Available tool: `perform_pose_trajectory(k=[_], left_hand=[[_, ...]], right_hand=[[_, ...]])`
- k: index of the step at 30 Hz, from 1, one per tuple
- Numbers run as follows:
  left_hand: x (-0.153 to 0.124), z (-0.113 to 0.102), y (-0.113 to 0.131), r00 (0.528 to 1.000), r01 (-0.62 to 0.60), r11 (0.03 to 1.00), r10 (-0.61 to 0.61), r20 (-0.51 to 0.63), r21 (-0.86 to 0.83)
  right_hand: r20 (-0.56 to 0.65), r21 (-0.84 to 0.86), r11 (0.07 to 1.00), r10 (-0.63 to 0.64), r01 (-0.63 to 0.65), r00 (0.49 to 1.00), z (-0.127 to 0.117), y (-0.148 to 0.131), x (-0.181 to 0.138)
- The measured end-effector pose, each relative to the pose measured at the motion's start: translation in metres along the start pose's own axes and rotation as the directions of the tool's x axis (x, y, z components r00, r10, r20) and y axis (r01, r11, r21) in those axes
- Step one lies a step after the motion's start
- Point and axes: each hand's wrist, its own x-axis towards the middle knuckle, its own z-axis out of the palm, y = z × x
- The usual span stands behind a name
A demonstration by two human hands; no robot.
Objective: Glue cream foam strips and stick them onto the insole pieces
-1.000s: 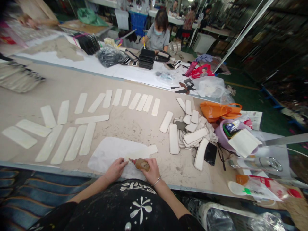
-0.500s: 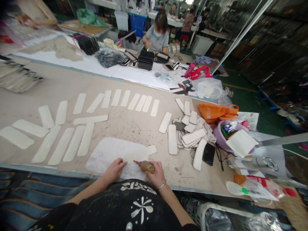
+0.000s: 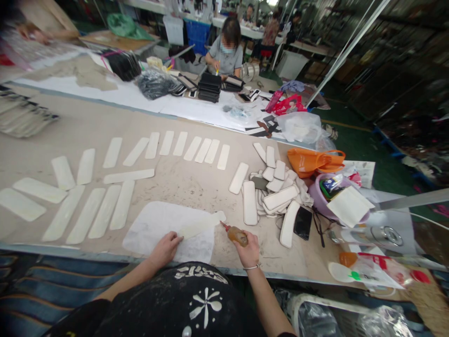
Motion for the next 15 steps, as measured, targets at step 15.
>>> perform_pose_trajectory(k=[15], left_hand=[[0.003,-0.008,0.006,0.999,0.024,0.999,-0.025,0.042,0.021]], right_hand=[[0.221,0.256,0.957,-0.193,0.134,0.956,0.031,-0.071,-0.018]])
